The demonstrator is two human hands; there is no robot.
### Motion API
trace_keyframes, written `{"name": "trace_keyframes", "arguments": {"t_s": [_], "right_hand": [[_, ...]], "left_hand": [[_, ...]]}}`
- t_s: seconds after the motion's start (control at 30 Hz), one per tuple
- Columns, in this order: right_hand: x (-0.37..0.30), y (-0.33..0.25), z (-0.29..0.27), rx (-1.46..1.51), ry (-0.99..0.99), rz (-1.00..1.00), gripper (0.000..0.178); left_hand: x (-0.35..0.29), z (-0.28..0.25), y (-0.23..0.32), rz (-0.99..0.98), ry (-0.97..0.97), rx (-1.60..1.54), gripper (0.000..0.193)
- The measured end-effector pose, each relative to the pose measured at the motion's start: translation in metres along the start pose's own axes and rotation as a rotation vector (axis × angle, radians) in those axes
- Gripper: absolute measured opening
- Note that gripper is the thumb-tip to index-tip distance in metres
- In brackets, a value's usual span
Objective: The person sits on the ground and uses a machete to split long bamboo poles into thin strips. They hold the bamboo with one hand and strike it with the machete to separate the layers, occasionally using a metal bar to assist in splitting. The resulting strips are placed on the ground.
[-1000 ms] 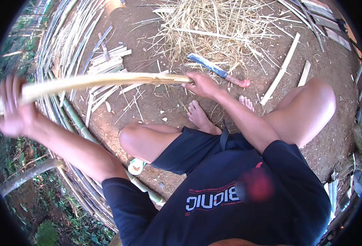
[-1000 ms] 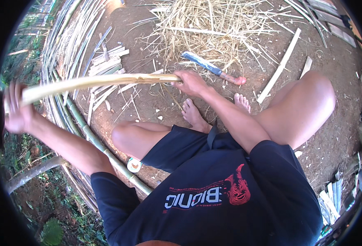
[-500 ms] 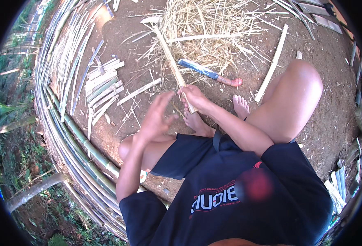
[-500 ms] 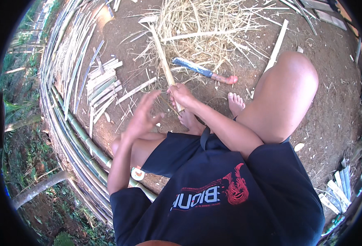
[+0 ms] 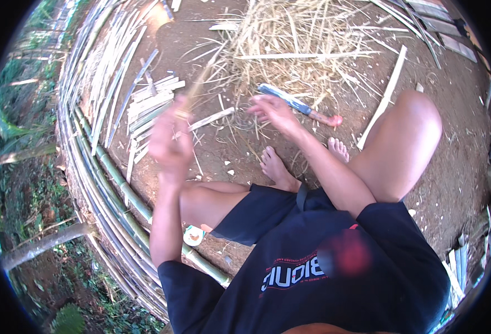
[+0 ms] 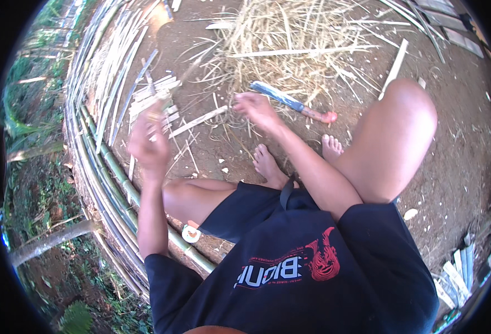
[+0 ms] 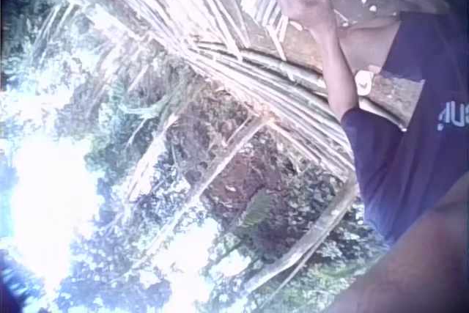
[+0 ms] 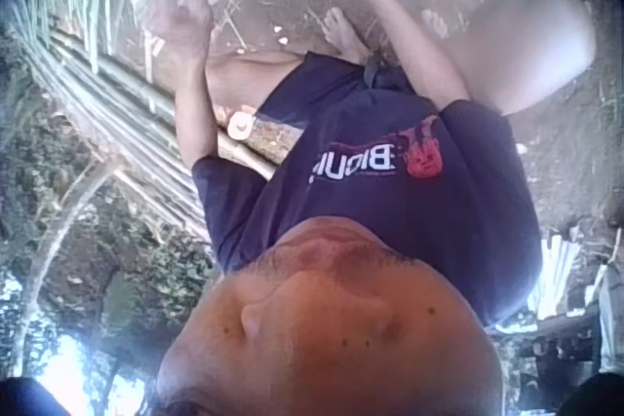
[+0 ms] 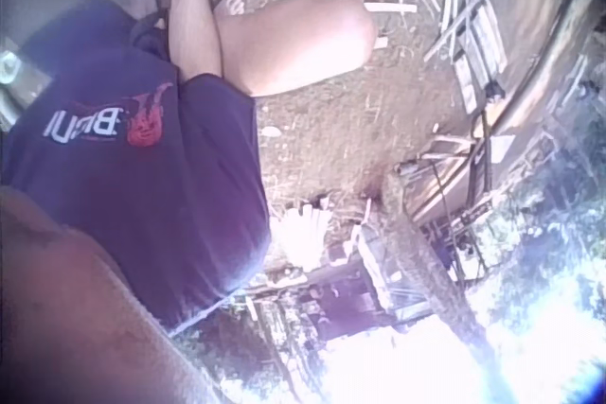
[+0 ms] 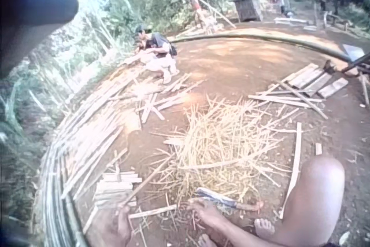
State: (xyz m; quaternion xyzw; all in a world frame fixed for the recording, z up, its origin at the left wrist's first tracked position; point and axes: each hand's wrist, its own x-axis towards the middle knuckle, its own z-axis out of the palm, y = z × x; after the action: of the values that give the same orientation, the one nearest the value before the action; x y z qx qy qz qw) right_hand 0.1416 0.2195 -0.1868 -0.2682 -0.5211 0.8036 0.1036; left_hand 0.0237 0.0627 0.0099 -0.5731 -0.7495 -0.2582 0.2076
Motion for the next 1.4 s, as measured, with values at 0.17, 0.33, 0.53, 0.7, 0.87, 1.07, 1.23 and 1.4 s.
{"name": "trace_keyframes", "arguments": {"t_s": [0.17,0.33,0.53,0.7,0.87,1.07,1.23,1.4], "right_hand": [[0.019,0.107,-0.073,-0.98,0.619,-0.092,0.037],[-0.004,0.154,-0.119,-1.41,0.613,0.211,0.044],[0.009,0.117,-0.111,-1.331,0.275,0.462,0.045],[-0.013,0.085,-0.07,-1.016,0.095,0.443,0.043],[-0.033,0.071,-0.039,-0.297,0.136,0.446,0.024],[-0.104,0.003,0.001,0.472,0.113,0.54,0.014],[-0.139,-0.062,0.023,0.164,0.078,0.226,0.013],[-0.113,-0.115,0.037,-0.257,0.016,-0.19,0.024]], "left_hand": [[0.089,-0.084,-0.031,-0.346,0.454,-0.316,0.025],[0.131,-0.129,-0.05,-0.328,0.516,-0.452,0.026],[0.121,-0.114,-0.075,-0.501,0.338,-0.492,0.028],[0.105,-0.078,-0.09,-0.578,0.325,-0.516,0.031],[0.13,-0.084,-0.087,-0.464,0.385,-0.544,0.029],[0.125,-0.059,-0.098,-0.479,0.298,-0.519,0.021],[0.131,-0.063,-0.093,-0.445,0.157,-0.554,0.025],[0.134,-0.073,-0.071,-0.398,0.071,-0.516,0.026]]}}
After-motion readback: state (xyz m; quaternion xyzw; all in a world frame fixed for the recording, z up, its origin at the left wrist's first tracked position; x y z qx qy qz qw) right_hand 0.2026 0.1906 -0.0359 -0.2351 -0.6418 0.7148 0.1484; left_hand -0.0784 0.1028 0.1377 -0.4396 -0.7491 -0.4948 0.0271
